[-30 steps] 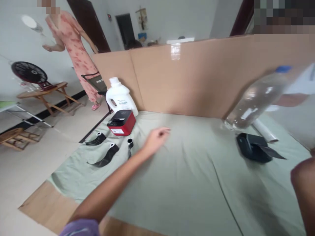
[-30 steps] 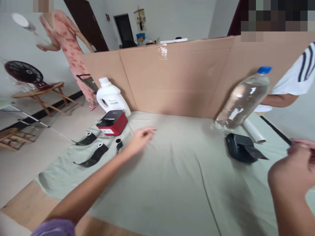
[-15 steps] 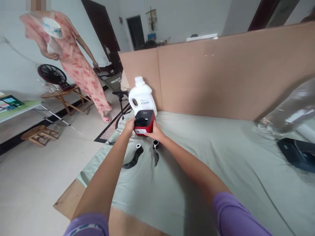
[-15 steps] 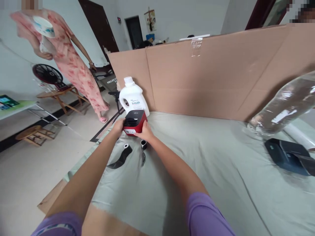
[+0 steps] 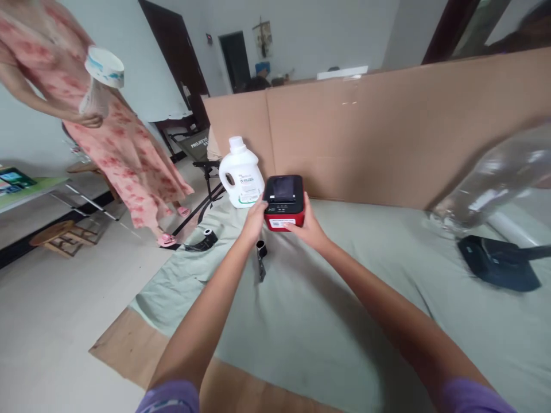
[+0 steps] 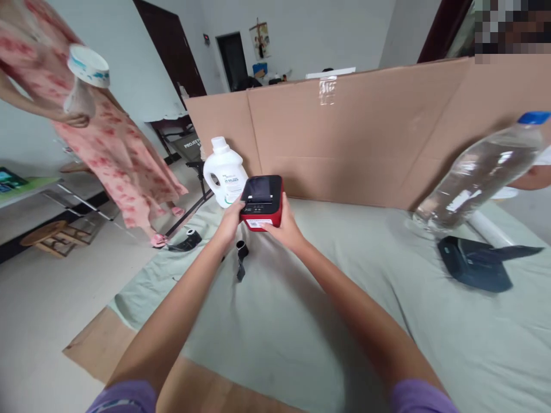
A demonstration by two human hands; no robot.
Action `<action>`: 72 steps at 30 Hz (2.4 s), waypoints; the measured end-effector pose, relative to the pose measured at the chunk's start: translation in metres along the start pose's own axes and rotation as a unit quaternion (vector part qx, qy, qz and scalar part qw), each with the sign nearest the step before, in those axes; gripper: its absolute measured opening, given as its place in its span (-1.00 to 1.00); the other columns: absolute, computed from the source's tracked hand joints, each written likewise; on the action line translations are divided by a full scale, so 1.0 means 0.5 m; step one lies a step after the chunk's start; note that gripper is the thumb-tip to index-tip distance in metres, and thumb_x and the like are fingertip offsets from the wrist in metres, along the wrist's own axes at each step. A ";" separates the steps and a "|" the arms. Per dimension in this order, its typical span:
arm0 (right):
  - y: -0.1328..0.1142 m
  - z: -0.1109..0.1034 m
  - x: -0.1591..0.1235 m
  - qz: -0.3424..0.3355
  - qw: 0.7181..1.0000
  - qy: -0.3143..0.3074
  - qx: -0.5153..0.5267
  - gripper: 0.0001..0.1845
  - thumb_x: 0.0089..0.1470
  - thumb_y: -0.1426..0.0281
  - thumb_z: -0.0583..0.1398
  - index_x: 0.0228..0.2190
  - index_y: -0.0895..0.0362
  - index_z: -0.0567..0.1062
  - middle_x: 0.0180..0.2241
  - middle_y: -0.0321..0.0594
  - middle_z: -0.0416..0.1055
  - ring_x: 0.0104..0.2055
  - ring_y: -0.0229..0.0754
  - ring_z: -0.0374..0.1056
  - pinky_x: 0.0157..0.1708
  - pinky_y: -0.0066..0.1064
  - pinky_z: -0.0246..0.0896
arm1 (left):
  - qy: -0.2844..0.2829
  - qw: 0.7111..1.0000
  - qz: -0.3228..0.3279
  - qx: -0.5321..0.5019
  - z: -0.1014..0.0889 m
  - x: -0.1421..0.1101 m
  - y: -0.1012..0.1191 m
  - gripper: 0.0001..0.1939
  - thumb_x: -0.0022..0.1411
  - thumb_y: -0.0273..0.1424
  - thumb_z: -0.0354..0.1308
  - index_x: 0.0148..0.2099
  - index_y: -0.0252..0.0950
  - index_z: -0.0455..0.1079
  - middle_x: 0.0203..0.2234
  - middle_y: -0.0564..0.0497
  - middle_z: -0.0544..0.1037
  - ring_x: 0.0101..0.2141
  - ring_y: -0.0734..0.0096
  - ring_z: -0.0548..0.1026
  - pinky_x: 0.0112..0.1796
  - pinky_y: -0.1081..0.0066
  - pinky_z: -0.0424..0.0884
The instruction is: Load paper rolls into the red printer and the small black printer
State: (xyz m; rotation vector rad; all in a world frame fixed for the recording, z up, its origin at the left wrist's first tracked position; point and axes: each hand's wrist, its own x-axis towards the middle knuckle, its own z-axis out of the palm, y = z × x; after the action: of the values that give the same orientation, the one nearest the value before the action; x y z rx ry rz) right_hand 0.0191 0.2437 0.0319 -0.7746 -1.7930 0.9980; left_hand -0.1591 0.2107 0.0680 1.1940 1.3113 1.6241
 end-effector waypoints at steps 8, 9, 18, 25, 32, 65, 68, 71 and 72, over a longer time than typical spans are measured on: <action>-0.013 -0.244 -0.320 0.003 0.992 0.121 -0.040 0.15 0.10 0.06 0.34 0.43 0.04 -0.18 0.43 0.02 -0.03 0.43 0.09 0.03 0.41 0.02 -0.06 | -0.136 0.991 0.011 -0.013 0.303 -0.235 -0.028 -0.41 0.43 -0.27 0.00 0.45 -0.14 0.15 0.38 0.05 0.26 0.41 0.26 0.08 0.39 0.25 -0.05; -0.012 -0.259 -0.355 0.019 0.991 0.123 -0.046 0.13 0.11 0.07 0.34 0.43 0.03 -0.18 0.43 0.02 -0.01 0.42 0.10 0.05 0.40 0.03 -0.03 | -0.147 0.989 0.003 -0.019 0.323 -0.263 -0.040 -0.40 0.43 -0.26 -0.01 0.46 -0.13 0.13 0.40 0.06 0.21 0.42 0.27 0.06 0.39 0.27 -0.06; 0.005 -0.302 -0.461 0.061 0.985 0.116 -0.110 0.18 0.08 0.07 0.35 0.44 0.06 -0.21 0.41 0.08 0.03 0.43 0.21 0.01 0.39 0.16 -0.06 | -0.158 0.986 -0.034 -0.033 0.364 -0.358 -0.095 -0.36 0.43 -0.25 -0.02 0.49 -0.14 0.04 0.46 0.05 0.05 0.44 0.25 -0.01 0.40 0.26 -0.08; 0.008 -0.287 -0.464 0.058 0.985 0.093 -0.136 0.19 0.08 0.02 0.34 0.44 -0.01 -0.22 0.40 0.05 0.03 0.42 0.29 0.01 0.35 0.27 -0.05 | -0.130 0.990 -0.042 -0.027 0.342 -0.375 -0.098 -0.37 0.44 -0.24 -0.03 0.49 -0.07 0.03 0.47 0.10 0.04 0.44 0.24 -0.03 0.41 0.25 -0.10; 0.003 -0.279 -0.463 0.067 0.984 0.079 -0.142 0.19 0.05 0.05 0.38 0.44 0.00 -0.18 0.36 0.06 0.12 0.37 0.31 0.11 0.31 0.23 0.06 | -0.109 0.993 -0.044 -0.020 0.332 -0.387 -0.089 -0.41 0.45 -0.26 -0.06 0.47 -0.11 0.08 0.45 0.09 0.08 0.44 0.27 -0.01 0.41 0.25 -0.07; 0.003 -0.281 -0.462 0.048 0.982 0.085 -0.160 0.18 0.07 0.05 0.35 0.44 0.11 -0.17 0.36 0.10 0.15 0.34 0.24 0.19 0.31 0.12 0.09 | -0.156 0.987 -0.006 0.048 0.309 -0.291 -0.093 -0.59 0.23 -0.35 0.06 0.10 -0.16 0.47 0.21 -0.07 0.34 0.30 0.16 0.23 0.33 0.16 0.08; -0.002 -0.283 -0.460 0.040 0.983 0.085 -0.159 0.16 0.07 0.06 0.36 0.43 0.09 -0.14 0.35 0.09 0.17 0.33 0.24 0.21 0.29 0.13 0.12 | -0.179 0.978 0.032 0.103 0.308 -0.278 -0.061 -0.73 0.25 -0.28 0.11 -0.08 -0.14 0.58 0.23 -0.05 0.34 0.33 0.08 0.16 0.36 0.11 -0.02; -0.008 -0.284 -0.459 0.034 0.984 0.087 -0.155 0.12 0.07 0.11 0.36 0.42 0.10 -0.11 0.33 0.09 0.21 0.32 0.22 0.22 0.29 0.11 0.13 | -0.225 0.967 0.074 0.091 0.311 -0.261 -0.021 -0.79 0.19 -0.33 0.10 -0.37 -0.19 0.56 0.04 -0.07 0.53 0.20 0.03 0.33 0.29 0.09 0.13; -0.010 -0.285 -0.458 0.032 0.984 0.088 -0.154 0.11 0.07 0.12 0.36 0.42 0.10 -0.09 0.32 0.09 0.22 0.32 0.22 0.21 0.29 0.10 0.13 | -0.250 0.962 0.074 0.083 0.314 -0.252 -0.009 -0.77 0.19 -0.34 0.08 -0.41 -0.21 0.54 -0.07 -0.08 0.58 0.10 0.05 0.42 0.23 0.11 0.23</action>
State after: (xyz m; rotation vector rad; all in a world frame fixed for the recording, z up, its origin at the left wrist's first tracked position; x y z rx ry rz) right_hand 0.2377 0.0950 -0.0214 -1.0829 -1.7979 0.6751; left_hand 0.0293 0.1435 0.0446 1.7063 1.0615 1.2067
